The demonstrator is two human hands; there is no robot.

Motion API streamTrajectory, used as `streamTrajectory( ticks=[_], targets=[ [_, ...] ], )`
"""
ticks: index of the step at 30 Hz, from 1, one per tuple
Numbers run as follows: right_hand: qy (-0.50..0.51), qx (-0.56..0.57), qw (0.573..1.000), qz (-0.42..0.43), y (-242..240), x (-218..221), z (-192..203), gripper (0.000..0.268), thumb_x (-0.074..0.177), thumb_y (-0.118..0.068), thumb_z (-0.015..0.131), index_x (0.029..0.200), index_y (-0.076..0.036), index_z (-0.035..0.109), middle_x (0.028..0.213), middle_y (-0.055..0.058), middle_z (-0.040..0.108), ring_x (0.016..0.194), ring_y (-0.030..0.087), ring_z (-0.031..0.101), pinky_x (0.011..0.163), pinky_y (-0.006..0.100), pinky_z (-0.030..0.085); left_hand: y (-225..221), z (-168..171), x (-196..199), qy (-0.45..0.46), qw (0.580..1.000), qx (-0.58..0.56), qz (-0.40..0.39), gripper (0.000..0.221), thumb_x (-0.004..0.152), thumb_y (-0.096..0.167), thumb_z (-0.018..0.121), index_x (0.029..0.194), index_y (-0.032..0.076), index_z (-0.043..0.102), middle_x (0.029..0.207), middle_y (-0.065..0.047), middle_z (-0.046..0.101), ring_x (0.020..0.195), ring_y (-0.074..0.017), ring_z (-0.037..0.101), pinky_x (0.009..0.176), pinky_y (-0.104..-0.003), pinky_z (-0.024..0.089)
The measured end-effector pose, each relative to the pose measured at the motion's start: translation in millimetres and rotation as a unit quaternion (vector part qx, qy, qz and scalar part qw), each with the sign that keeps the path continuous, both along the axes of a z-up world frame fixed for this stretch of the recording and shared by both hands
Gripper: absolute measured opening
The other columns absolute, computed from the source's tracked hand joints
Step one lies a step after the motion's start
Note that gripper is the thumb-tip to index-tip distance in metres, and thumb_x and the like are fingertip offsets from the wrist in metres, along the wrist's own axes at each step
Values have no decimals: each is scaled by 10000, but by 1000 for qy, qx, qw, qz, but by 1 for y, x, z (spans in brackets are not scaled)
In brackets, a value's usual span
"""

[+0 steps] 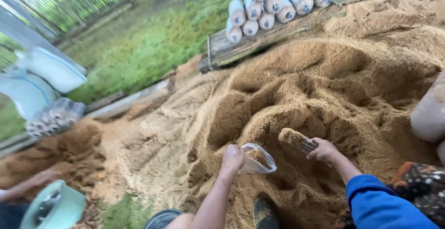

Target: The person fills small plastic bags with a grain-like substrate by hand, scooping the material from a large pile on the ground and packing it into the bags.

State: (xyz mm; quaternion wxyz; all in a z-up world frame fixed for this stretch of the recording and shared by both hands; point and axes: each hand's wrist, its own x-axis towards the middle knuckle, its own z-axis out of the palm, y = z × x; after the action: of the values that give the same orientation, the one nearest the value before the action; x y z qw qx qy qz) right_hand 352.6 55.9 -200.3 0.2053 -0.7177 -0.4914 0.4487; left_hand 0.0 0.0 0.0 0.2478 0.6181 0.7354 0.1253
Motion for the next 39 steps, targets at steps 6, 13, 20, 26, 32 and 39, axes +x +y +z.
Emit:
streamTrajectory(
  ticks=[6, 13, 20, 26, 32, 39],
  targets=[
    [99, -10, 995, 14, 22, -37, 40, 727, 449, -5, 1008, 1115, -228, 822, 865, 141, 812, 811, 302, 768, 670, 405, 619, 23, 18, -26, -3, 997, -45, 56, 369, 883, 350, 638, 950, 20, 788, 965, -299, 735, 1047, -475, 698, 900, -558, 565],
    [229, -67, 970, 52, -16, -31, 218, 607, 627, 184, 818, 1189, -34, 747, 902, 211, 745, 778, 299, 667, 635, 390, 558, 29, 45, 13, 28, 996, -76, 35, 364, 859, 310, 648, 971, -18, 760, 980, -283, 740, 1054, -439, 714, 924, -517, 583],
    [174, 2, 974, 142, -24, -13, 188, 570, 605, 172, 811, 1123, -62, 761, 857, 145, 758, 761, 253, 684, 618, 364, 563, 74, -29, 29, 73, 994, -68, -39, 387, 867, 332, 613, 970, -7, 769, 962, -245, 755, 1016, -398, 737, 887, -497, 595],
    [-2, 81, 977, 195, -37, -21, 130, 669, 573, -150, 941, 1199, -218, 717, 1021, 113, 792, 1012, 271, 749, 832, 420, 573, 56, -25, 49, 101, 987, -91, -84, 266, 818, 256, 570, 705, 94, 748, 647, -135, 696, 677, -287, 735, 691, -412, 623],
    [-88, 47, 969, 226, -36, -26, 126, 651, 585, -234, 911, 1202, -258, 705, 1104, 48, 790, 1098, 253, 735, 890, 409, 605, 50, -44, 44, 140, 978, -100, -118, 369, 876, 273, 572, 957, -23, 775, 993, -276, 752, 1019, -402, 736, 852, -511, 617],
    [-289, 212, 873, 331, -38, -78, 109, 440, 639, -138, 692, 1069, -213, 635, 966, 16, 635, 932, 278, 708, 681, 394, 646, 26, -23, 46, 87, 984, -117, -105, 446, 881, 292, 607, 1023, -112, 730, 1052, -341, 716, 1075, -478, 696, 885, -557, 593]
  ],
)
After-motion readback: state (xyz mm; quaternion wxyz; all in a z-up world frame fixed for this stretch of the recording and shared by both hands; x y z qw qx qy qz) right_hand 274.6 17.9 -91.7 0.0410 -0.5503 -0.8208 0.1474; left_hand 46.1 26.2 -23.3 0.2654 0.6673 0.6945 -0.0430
